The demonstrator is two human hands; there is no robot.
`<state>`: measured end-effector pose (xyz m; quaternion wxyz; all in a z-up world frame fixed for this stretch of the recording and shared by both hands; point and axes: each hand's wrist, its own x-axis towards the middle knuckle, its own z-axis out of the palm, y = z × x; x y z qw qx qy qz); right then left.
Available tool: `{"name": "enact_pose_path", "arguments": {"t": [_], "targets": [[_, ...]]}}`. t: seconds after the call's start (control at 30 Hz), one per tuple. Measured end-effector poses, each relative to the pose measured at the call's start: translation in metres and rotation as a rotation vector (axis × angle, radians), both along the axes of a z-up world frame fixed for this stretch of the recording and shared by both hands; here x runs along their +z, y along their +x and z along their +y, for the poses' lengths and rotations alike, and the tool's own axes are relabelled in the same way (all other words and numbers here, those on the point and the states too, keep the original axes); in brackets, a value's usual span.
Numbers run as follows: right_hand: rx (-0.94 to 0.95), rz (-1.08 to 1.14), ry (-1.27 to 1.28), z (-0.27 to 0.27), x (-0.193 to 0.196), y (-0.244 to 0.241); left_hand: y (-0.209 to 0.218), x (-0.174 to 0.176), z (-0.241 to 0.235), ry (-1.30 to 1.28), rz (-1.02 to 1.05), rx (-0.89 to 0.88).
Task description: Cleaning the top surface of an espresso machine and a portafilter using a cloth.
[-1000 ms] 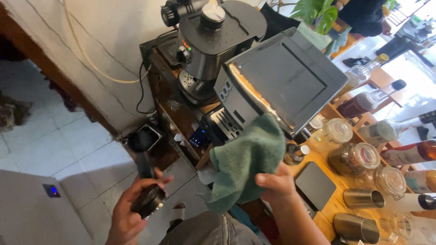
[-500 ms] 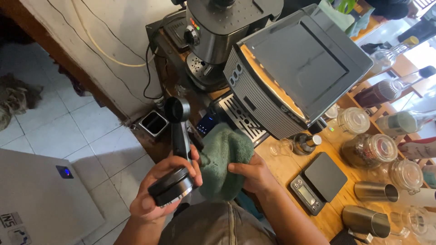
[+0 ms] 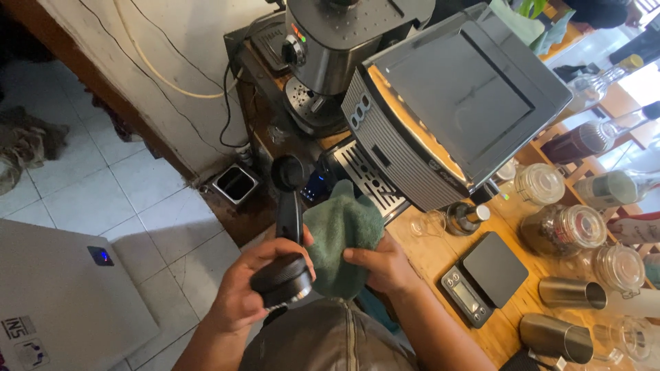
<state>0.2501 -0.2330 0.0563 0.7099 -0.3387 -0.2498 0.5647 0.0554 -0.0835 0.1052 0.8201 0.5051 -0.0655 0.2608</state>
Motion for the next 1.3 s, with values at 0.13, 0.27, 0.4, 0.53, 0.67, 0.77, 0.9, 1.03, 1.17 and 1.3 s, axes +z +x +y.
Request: {"name": "enact_pose_path", "arguments": {"t": [0.13,0.27,0.4,0.53,0.67,0.77,0.9,1.03,1.17,1.3], "targets": [[-0.042,-0.099,-0.103,-0.005,-0.01,-0.003,-0.005,-0.015,-0.001,-0.029,0.133,-0.035],[0.032,-0.269,-0.128,-0.006,-0.011,-0.004,-0.008,-0.018,-0.002,0.031,0.171,0.059],[-0.072,-0.129,-0.195,-0.009,-0.026,-0.004,-0.009,-0.012,0.002,0.156,0.138,0.146],[-0.278,-0.419,-0.281,-0.022,-0.043,0.0,-0.012,-0.013,0.003,0.158,0.2,0.149],[-0.46,-0.911,-0.012,-0.028,-0.022,-0.01,-0.012,-0.022,0.0,0.104,0.165,0.113],[-0.398,-0.77,0.165,-0.032,-0.005,-0.016,-0.012,-0.021,0.0,0.091,0.145,0.079],[-0.465,-0.735,0.064,-0.045,-0.028,-0.011,-0.009,-0.03,-0.004,0.072,0.161,0.081],[-0.352,-0.673,-0.067,-0.054,-0.036,-0.012,-0.009,-0.052,-0.009,0.087,0.243,0.089],[-0.452,-0.619,-0.253,-0.077,-0.07,-0.002,-0.003,-0.064,-0.018,0.178,0.466,0.143],[-0.486,-0.59,-0.235,-0.09,-0.052,0.001,0.01,-0.047,-0.022,0.418,0.659,0.152]]}}
